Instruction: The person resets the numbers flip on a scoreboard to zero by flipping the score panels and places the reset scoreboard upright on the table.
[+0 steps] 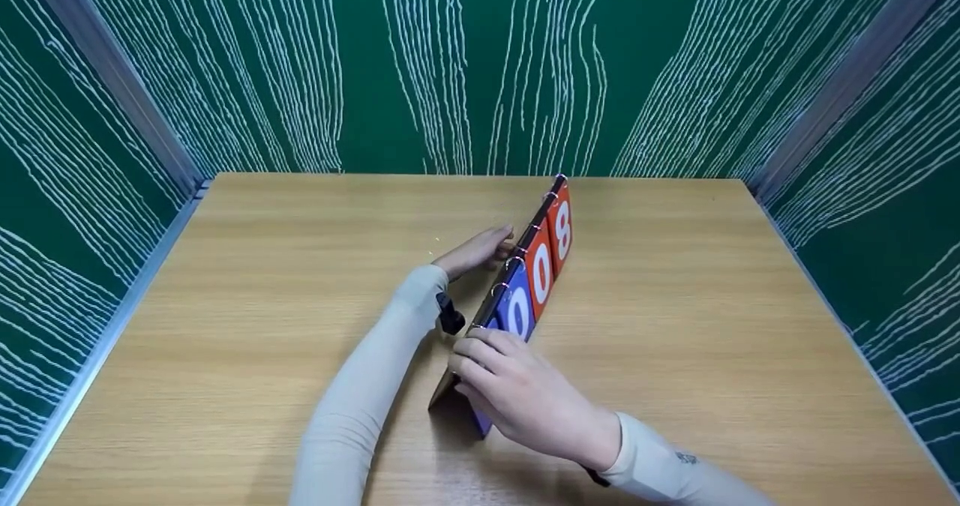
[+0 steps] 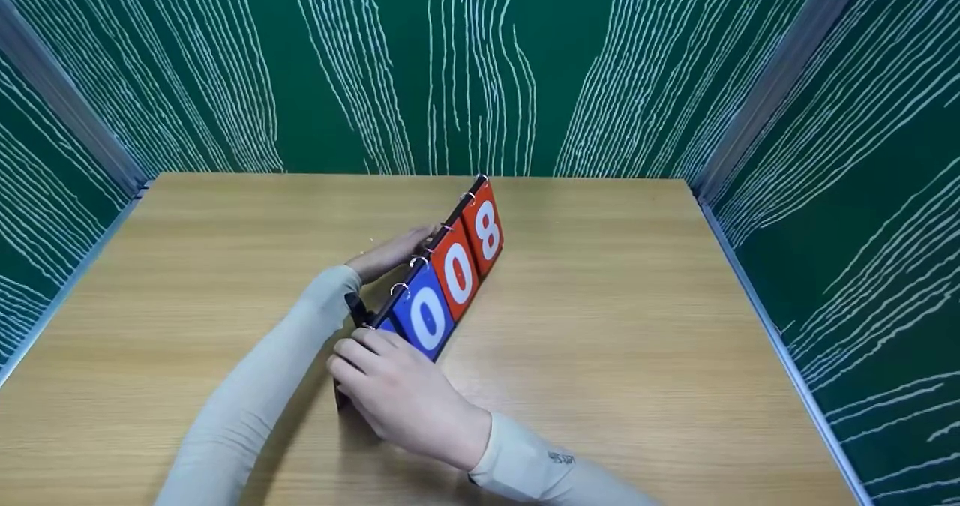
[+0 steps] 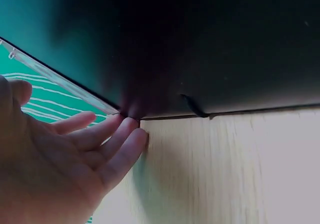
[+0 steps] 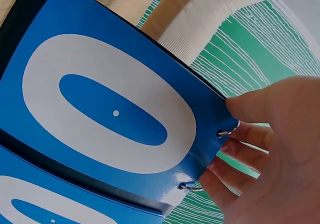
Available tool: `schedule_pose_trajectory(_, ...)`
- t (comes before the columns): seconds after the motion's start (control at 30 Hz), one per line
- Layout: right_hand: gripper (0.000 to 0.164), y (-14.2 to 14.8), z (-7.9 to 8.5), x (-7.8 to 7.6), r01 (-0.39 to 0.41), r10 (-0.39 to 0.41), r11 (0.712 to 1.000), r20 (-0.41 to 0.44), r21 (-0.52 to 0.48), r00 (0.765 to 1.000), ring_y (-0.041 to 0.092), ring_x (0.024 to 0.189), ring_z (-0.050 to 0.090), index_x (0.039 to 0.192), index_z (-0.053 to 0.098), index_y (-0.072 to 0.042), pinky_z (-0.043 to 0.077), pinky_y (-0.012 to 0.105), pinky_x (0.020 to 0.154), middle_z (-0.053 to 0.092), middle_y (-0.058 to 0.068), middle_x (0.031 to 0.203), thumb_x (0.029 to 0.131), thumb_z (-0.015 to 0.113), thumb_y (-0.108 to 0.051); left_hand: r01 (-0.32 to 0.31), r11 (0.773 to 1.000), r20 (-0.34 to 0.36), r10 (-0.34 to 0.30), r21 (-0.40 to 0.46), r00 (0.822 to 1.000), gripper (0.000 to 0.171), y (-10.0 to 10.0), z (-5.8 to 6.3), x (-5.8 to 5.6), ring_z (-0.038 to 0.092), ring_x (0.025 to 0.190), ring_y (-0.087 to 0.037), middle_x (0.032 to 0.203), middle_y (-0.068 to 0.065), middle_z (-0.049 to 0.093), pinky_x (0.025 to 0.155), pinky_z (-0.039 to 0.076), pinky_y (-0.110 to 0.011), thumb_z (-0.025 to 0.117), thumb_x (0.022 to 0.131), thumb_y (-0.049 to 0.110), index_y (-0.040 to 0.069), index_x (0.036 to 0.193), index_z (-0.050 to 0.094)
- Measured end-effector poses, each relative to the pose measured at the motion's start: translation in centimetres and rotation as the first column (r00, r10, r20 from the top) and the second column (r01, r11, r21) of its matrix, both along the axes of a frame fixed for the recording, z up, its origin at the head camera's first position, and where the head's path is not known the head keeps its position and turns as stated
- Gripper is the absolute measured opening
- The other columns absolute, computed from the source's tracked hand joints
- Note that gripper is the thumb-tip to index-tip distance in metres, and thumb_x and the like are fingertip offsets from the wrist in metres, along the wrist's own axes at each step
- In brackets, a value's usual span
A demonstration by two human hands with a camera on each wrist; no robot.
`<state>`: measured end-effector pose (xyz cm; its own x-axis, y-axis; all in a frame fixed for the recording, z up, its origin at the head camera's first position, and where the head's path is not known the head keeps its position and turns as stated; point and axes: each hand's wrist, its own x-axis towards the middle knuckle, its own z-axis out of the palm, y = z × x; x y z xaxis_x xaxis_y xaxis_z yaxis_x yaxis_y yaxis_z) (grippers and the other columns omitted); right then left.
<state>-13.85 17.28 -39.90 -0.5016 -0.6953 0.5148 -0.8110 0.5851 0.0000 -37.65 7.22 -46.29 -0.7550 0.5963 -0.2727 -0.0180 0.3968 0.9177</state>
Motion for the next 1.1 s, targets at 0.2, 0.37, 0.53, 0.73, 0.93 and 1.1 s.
schedule_pose_trajectory(0.2, 0.024, -0.1, -0.1, 0.0, 0.005, -0.005, 1.0, -0.008, -0.012, 1.0, 0.02, 0.116, 0.059, 0.116, 0.065, -0.012, 0.046, 0.033, 0.106, 0.066, -0.001, 0.117, 0.093, 0.07, -0.012, -0.033, 0.998, 0.008, 0.034, -0.056, 0.999, 0.06, -0.1, -0.3, 0.1, 0.058, 0.122, -0.025, 0.145, -0.017, 0.058, 0.1, 0.048, -0.033, 0.025, 0.11, 0.047, 0.007, 0.151, 0.044)
schedule_pose_trajectory(0.37, 0.023, -0.3, -0.2, -0.1, -0.005, 0.004, 1.0, -0.022, -0.015, 1.0, 0.02, 0.115, 0.06, 0.114, 0.066, -0.012, 0.046, 0.033, 0.105, 0.066, -0.001, 0.115, 0.092, 0.071, -0.012, -0.082, 0.997, 0.04, 0.082, 0.004, 0.996, 0.052, 0.1, -0.7, 0.0, 0.054, 0.103, -0.017, 0.148, -0.018, 0.057, 0.079, 0.046, -0.022, 0.026, 0.11, 0.032, 0.002, 0.149, 0.043)
schedule_pose_trajectory(0.53, 0.025, -0.3, -0.3, -0.3, -0.019, 0.018, 1.0, -0.039, -0.022, 0.999, 0.021, 0.114, 0.06, 0.114, 0.066, -0.01, 0.047, 0.034, 0.103, 0.067, 0.001, 0.115, 0.09, 0.072, -0.012, -0.134, 0.99, 0.097, 0.129, 0.047, 0.987, 0.051, 0.0, -0.9, -0.2, 0.055, 0.096, -0.013, 0.145, -0.016, 0.06, 0.076, 0.048, -0.022, 0.028, 0.108, 0.029, 0.0, 0.146, 0.045)
schedule_pose_trajectory(0.73, 0.025, -0.3, -0.3, -0.3, -0.025, 0.024, 0.999, -0.042, -0.024, 0.999, 0.022, 0.115, 0.06, 0.115, 0.065, -0.01, 0.047, 0.034, 0.104, 0.067, 0.002, 0.115, 0.091, 0.071, -0.012, -0.157, 0.985, 0.141, 0.147, 0.066, 0.979, 0.052, -0.4, -0.7, -0.4, 0.058, 0.095, -0.014, 0.143, -0.015, 0.062, 0.078, 0.049, -0.025, 0.028, 0.108, 0.029, -0.001, 0.147, 0.045)
schedule_pose_trajectory(0.93, 0.02, -0.2, -0.3, -0.3, -0.024, 0.023, 0.999, -0.058, -0.023, 0.998, 0.022, 0.115, 0.06, 0.115, 0.065, -0.01, 0.048, 0.035, 0.103, 0.067, 0.002, 0.116, 0.095, 0.066, -0.014, -0.171, 0.978, 0.197, 0.146, 0.117, 0.969, 0.053, -0.7, -0.7, -0.6, 0.061, 0.094, -0.014, 0.143, -0.015, 0.063, 0.075, 0.051, -0.025, 0.028, 0.107, 0.028, -0.001, 0.148, 0.044)
schedule_pose_trajectory(1.1, 0.021, -0.2, -0.4, -0.2, -0.014, 0.013, 1.0, -0.053, -0.017, 0.999, 0.021, 0.116, 0.06, 0.115, 0.065, -0.011, 0.047, 0.034, 0.103, 0.067, 0.0, 0.117, 0.094, 0.067, -0.014, -0.184, 0.968, 0.277, 0.132, 0.173, 0.952, 0.053, -1.0, -0.9, -0.8, 0.063, 0.095, -0.014, 0.146, -0.015, 0.06, 0.076, 0.051, -0.025, 0.027, 0.109, 0.028, -0.001, 0.151, 0.041)
